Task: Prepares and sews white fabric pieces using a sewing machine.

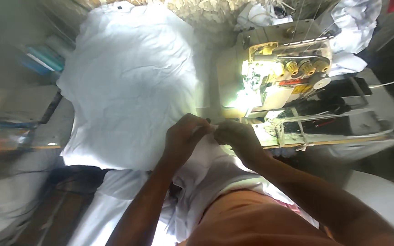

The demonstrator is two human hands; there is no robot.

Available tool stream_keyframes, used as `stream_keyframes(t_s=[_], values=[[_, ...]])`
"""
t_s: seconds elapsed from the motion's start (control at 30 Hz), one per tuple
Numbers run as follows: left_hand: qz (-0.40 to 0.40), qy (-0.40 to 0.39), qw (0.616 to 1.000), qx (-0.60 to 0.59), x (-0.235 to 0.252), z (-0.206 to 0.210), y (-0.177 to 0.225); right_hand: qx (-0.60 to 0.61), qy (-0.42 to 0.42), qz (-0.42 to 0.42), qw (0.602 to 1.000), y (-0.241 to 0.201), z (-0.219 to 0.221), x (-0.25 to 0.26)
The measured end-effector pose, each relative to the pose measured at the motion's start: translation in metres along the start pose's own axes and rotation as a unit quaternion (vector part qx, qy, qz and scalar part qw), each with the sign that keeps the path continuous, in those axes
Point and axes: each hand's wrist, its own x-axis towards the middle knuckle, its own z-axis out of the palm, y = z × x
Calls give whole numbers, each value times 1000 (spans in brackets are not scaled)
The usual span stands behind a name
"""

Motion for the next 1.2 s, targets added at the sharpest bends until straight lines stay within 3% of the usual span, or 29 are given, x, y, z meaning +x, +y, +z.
stream_keyframes(t_s=[0.1,0.2,0.27,0.37,0.53,0.73,0.97,1.2], values=[[-31,-30,998,-36,3,0,-2,-13,-10,0,1000,0,-2,-1],[-63,-114,987,-94,7,-6,-1,-18,-30,6,999,1,-5,-1],[-72,-130,987,-66,7,-8,4,25,-23,2,999,4,-3,1],[-73,-76,994,21,2,-11,9,50,3,-31,998,18,4,-3],[-72,18,995,70,0,-40,17,-196,-24,-68,978,60,6,-31],[-31,60,988,139,-11,-56,2,-254,2,-107,961,78,-6,-44],[-85,75,993,-43,-10,-51,-7,-190,-57,-70,978,78,-22,-41],[12,44,997,60,-15,-58,10,-2,-195,18,981,81,-34,-30]])
